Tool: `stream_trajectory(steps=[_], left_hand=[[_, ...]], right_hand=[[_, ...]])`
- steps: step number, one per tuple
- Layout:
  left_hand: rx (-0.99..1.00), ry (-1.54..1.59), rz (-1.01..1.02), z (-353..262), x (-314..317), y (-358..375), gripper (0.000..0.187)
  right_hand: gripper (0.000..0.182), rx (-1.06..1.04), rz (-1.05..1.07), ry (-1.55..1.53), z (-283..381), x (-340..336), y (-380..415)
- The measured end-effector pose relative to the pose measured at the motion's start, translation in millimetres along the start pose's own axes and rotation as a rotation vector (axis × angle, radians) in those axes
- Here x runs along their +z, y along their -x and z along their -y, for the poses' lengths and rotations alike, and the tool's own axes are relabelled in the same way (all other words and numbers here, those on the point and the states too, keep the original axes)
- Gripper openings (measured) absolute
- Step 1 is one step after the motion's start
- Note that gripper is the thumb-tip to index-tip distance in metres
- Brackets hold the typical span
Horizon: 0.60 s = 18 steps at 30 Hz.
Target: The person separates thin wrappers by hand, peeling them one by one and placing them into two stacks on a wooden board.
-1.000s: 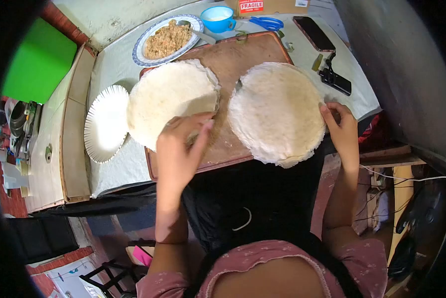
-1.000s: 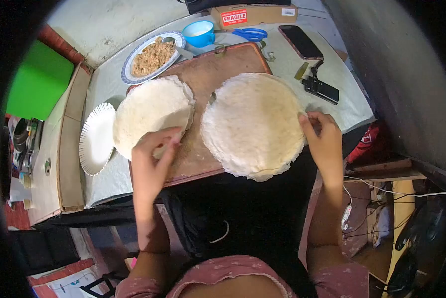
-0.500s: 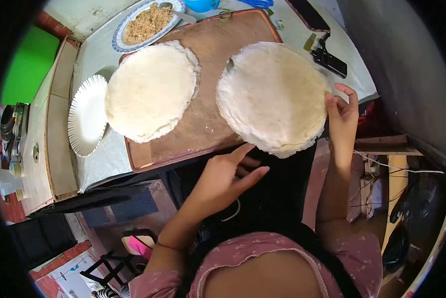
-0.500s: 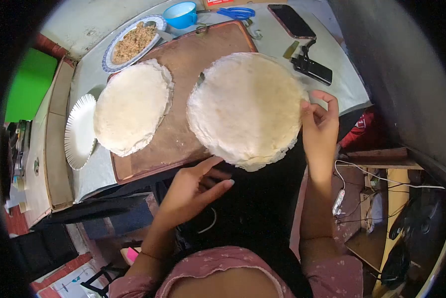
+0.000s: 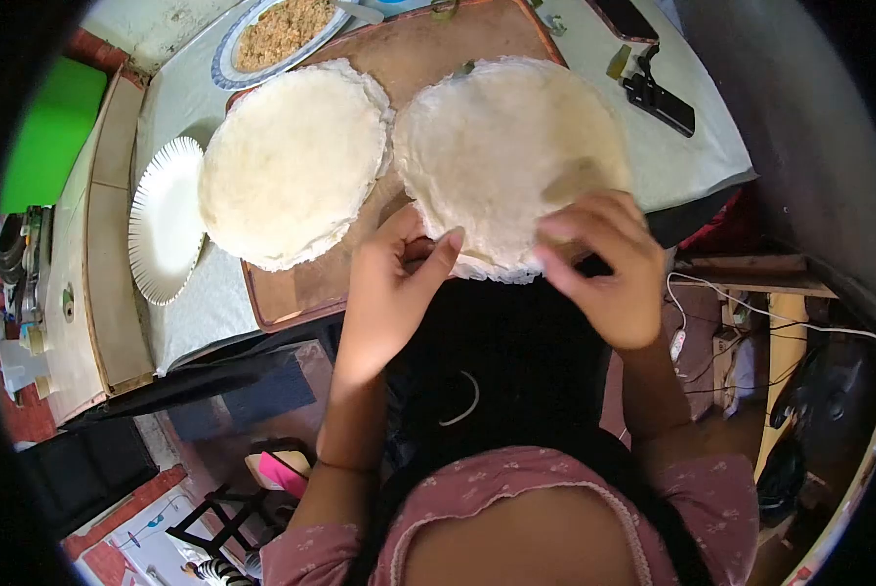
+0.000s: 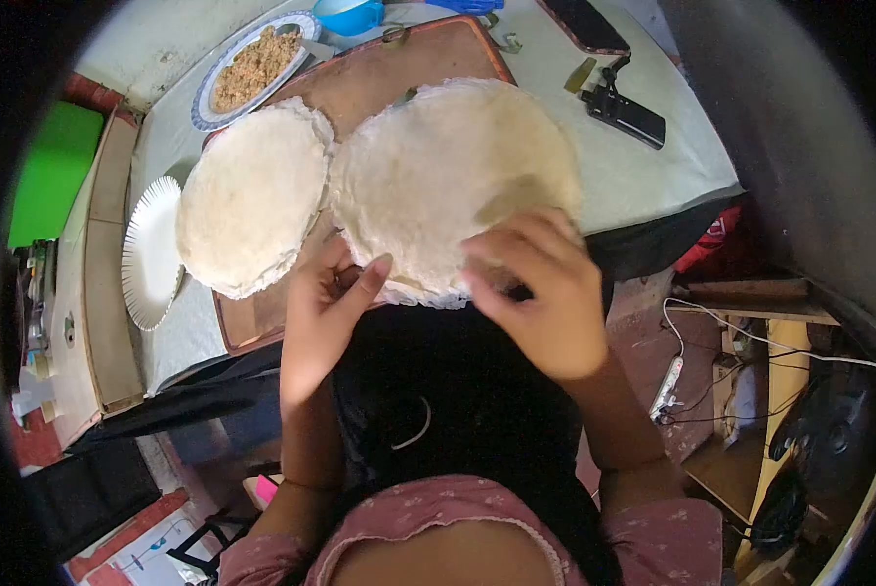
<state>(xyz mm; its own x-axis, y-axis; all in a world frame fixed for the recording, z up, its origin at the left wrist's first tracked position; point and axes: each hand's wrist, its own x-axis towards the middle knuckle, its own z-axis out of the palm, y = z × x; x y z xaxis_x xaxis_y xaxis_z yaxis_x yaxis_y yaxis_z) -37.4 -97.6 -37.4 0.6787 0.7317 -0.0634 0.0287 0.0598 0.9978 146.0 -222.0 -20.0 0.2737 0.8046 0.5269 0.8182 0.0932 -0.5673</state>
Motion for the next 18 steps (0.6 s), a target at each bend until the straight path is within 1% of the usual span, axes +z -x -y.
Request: stream_trajectory(steps=[1,4,7,10,13,16,18], left_hand=[[0.008,0.073,0.026,-1,-2,-1,0.025],[-0.034,0.106,0.161,1,-14,-2,0.03],[-0.025,0.108,0.208,3,-18,-3,0.035],[-0.025,0.119,0.22,4,-18,-4,0.039],[-0.006,0.143,0.223,4,-18,-3,0.039],[-0.011,0.151,0.215,3,-17,-2,0.039],[-0.025,0.144,0.239,4,-20,-2,0.041]], right_hand=[[0.026,-0.035,0.064,-0.064,2,6,-1],[0.028,-0.002,0.08,-0.116,4,20,1],[0.032,-0.034,0.084,-0.101,3,24,0],[0.031,-0.076,0.097,-0.074,2,25,0],[0.031,-0.178,0.041,-0.039,-2,28,1],[0.034,-0.252,0.036,0.03,-5,29,7],[0.033,-0.267,0.022,0.035,-11,30,9]])
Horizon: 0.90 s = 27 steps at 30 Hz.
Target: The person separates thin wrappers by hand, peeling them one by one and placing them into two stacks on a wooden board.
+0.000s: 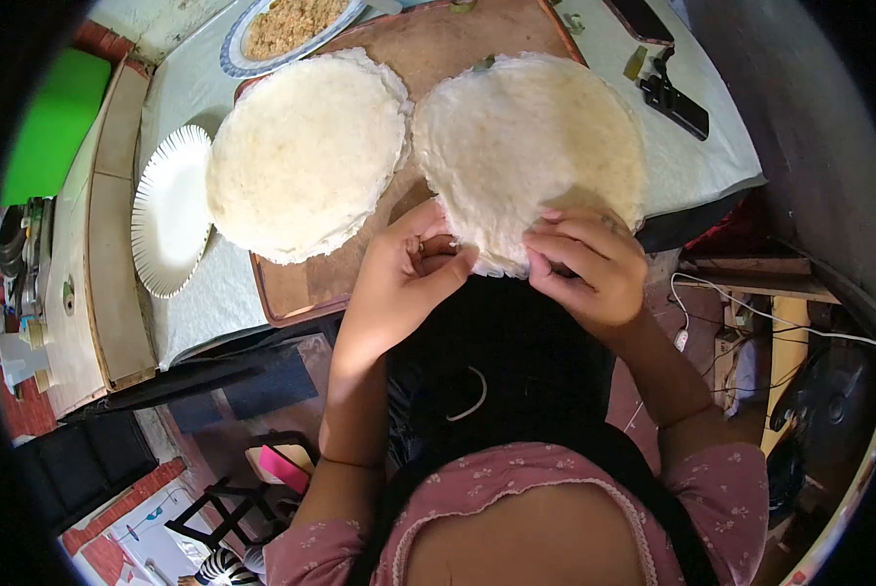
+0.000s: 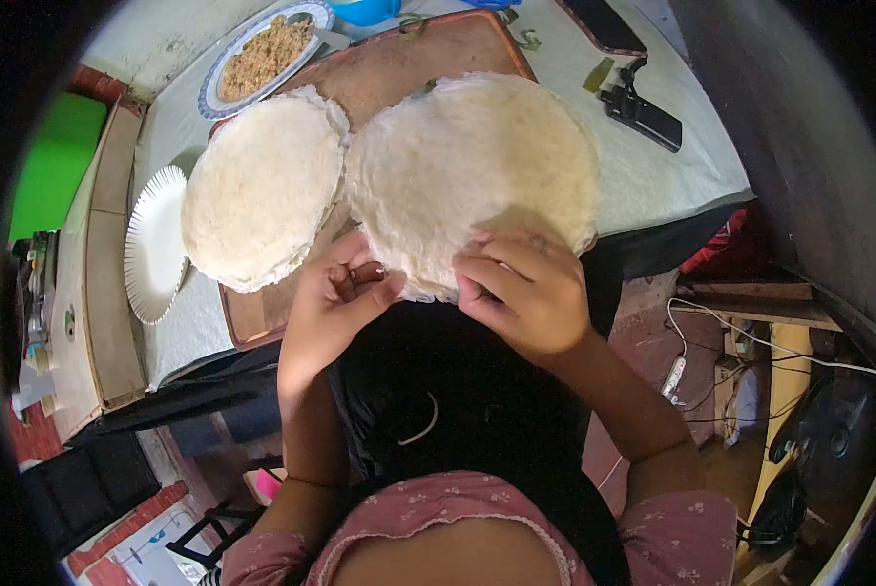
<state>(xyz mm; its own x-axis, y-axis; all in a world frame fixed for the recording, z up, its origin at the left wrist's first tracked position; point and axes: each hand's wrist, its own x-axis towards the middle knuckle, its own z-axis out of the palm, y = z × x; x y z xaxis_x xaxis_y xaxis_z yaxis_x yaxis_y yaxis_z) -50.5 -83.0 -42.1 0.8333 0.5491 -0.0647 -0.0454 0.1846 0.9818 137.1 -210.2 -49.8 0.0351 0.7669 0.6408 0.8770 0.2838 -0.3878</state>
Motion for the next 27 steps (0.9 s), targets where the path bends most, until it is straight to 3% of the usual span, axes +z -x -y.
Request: stream_trajectory(steps=[7,11,14,20,23,27], left_hand=[[0.027,0.033,0.054,1,-3,0,0.05],[0.068,0.074,0.07,3,-3,0,0.05],[0.109,0.017,0.054,3,-2,-1,0.049],[0.052,0.012,0.011,-2,1,0,0.047],[0.042,0.011,-0.008,0,1,-1,0.048],[0.05,0.03,-0.006,1,-1,0,0.051]], right_hand=[[0.039,0.053,0.092,-0.032,19,-7,-18],[0.034,0.048,-0.016,-0.088,13,6,-11],[0.028,0.072,0.02,-0.109,15,4,-10],[0.015,0.242,-0.087,-0.173,23,1,-21],[0.011,0.518,-0.137,-0.262,28,4,-18],[0.011,0.429,-0.14,-0.228,30,3,-24]])
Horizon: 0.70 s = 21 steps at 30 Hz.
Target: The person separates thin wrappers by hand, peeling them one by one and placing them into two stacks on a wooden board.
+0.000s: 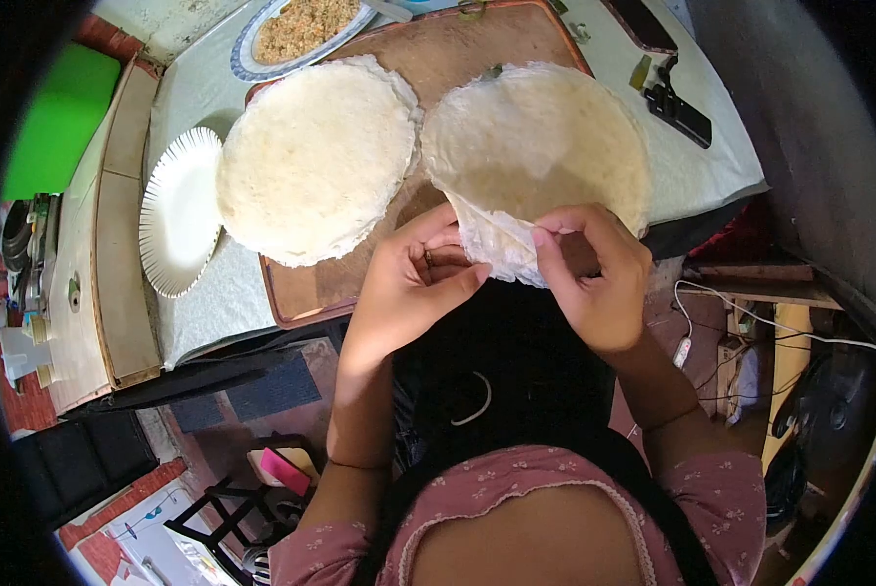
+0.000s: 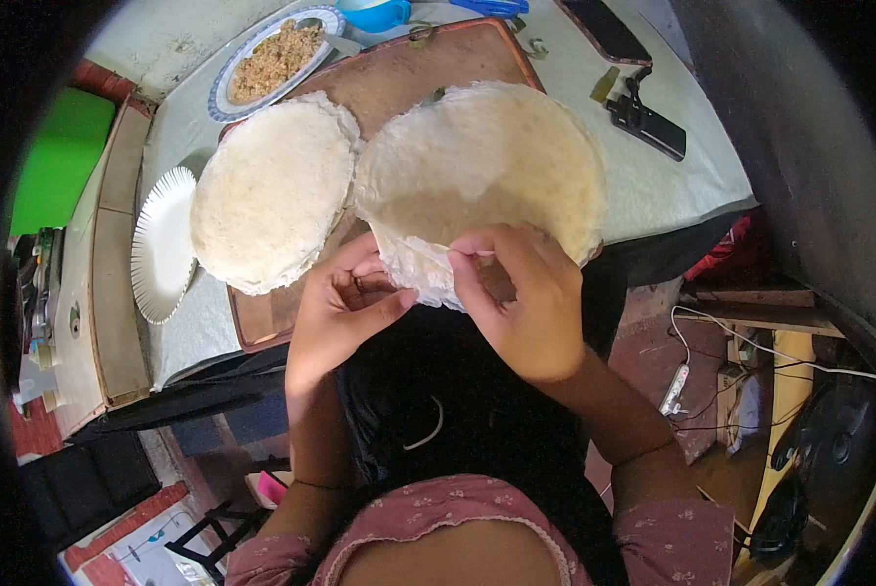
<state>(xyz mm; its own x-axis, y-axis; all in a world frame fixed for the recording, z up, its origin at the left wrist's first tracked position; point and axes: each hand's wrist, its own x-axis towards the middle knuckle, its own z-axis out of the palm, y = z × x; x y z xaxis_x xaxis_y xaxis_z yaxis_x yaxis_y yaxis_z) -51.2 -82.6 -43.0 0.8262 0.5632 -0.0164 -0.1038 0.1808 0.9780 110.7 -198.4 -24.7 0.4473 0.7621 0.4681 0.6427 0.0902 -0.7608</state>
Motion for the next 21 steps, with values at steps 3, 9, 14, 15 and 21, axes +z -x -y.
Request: stream_trajectory(steps=[3,9,14,15,21], left_hand=[[-0.033,0.079,-0.044,-7,2,0,0.04],[0.029,0.017,-0.154,-1,17,-3,0.017],[0.027,-0.096,-0.191,4,18,-1,0.01],[0.052,-0.079,-0.185,5,19,0,0.01],[0.019,-0.078,-0.158,3,20,3,0.022]], right_hand=[[0.014,-0.057,0.006,0.008,-1,2,0],[0.023,-0.217,0.086,0.103,10,2,-12],[0.015,-0.097,0.161,0.099,2,2,-9],[0.014,-0.027,0.132,0.039,3,1,-8],[0.01,0.07,-0.164,-0.125,-11,7,3]])
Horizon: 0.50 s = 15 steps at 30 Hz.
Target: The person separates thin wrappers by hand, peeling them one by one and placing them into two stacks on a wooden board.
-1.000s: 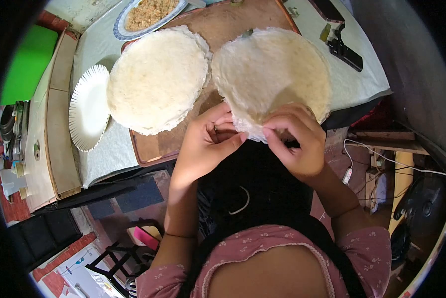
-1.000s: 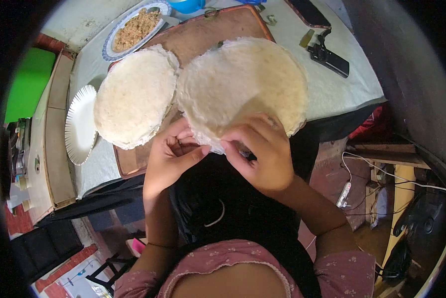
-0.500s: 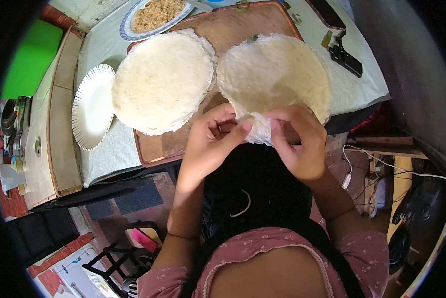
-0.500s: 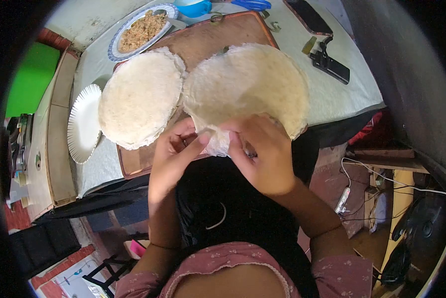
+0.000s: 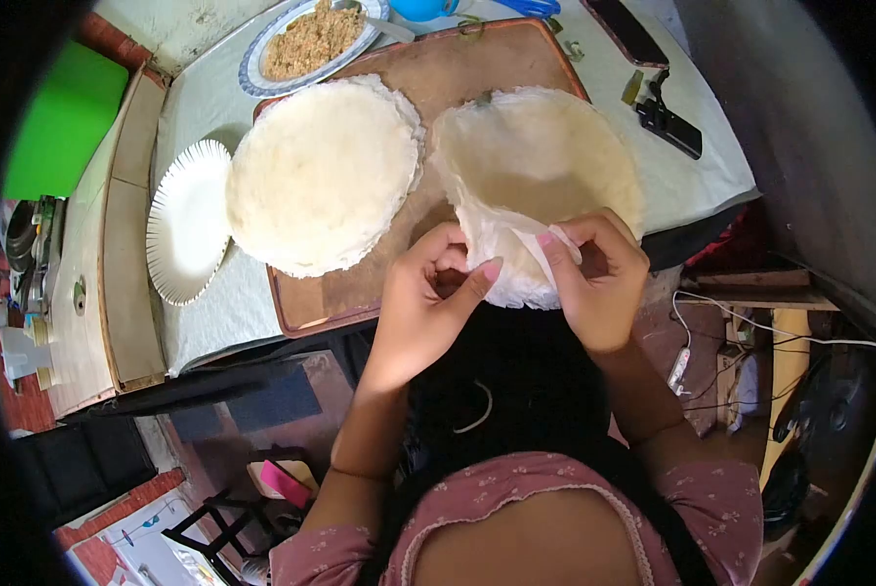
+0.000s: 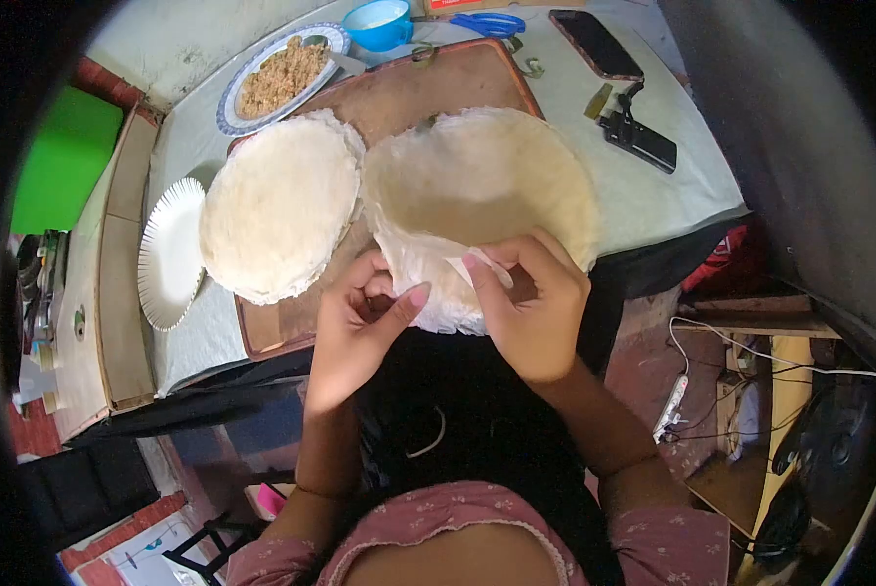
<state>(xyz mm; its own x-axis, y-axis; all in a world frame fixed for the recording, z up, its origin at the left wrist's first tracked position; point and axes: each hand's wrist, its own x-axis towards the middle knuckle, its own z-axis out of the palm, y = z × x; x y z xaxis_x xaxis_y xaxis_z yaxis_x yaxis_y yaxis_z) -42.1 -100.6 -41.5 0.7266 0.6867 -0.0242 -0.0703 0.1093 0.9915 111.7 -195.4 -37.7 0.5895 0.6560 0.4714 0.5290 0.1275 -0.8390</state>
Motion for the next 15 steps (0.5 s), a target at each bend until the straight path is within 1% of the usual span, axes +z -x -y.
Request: stream_trajectory(steps=[2,5,8,11,12,14,15], left_hand=[[-0.059,0.024,-0.014,-12,4,-1,0.03],[-0.047,-0.077,0.049,-13,-1,-8,0.039],[0.083,-0.281,-0.101,-12,5,-17,0.052],[0.209,-0.277,-0.232,-11,14,-25,0.071],[0.212,-0.336,-0.218,-9,12,-26,0.075],[0.218,-0.454,-0.189,-5,5,-27,0.085],[0.184,-0.402,-0.177,-9,5,-24,0.086]], right_hand=[[0.009,-0.037,-0.01,0.045,-2,0,1],[0.009,-0.011,0.054,-0.071,2,5,3],[0.011,-0.046,0.08,-0.051,0,6,3],[0.014,-0.048,0.112,-0.015,1,3,2],[0.015,-0.044,0.126,0.003,1,2,2],[0.018,-0.115,0.141,0.107,4,3,0],[0.02,-0.149,0.149,0.158,6,3,-1]])
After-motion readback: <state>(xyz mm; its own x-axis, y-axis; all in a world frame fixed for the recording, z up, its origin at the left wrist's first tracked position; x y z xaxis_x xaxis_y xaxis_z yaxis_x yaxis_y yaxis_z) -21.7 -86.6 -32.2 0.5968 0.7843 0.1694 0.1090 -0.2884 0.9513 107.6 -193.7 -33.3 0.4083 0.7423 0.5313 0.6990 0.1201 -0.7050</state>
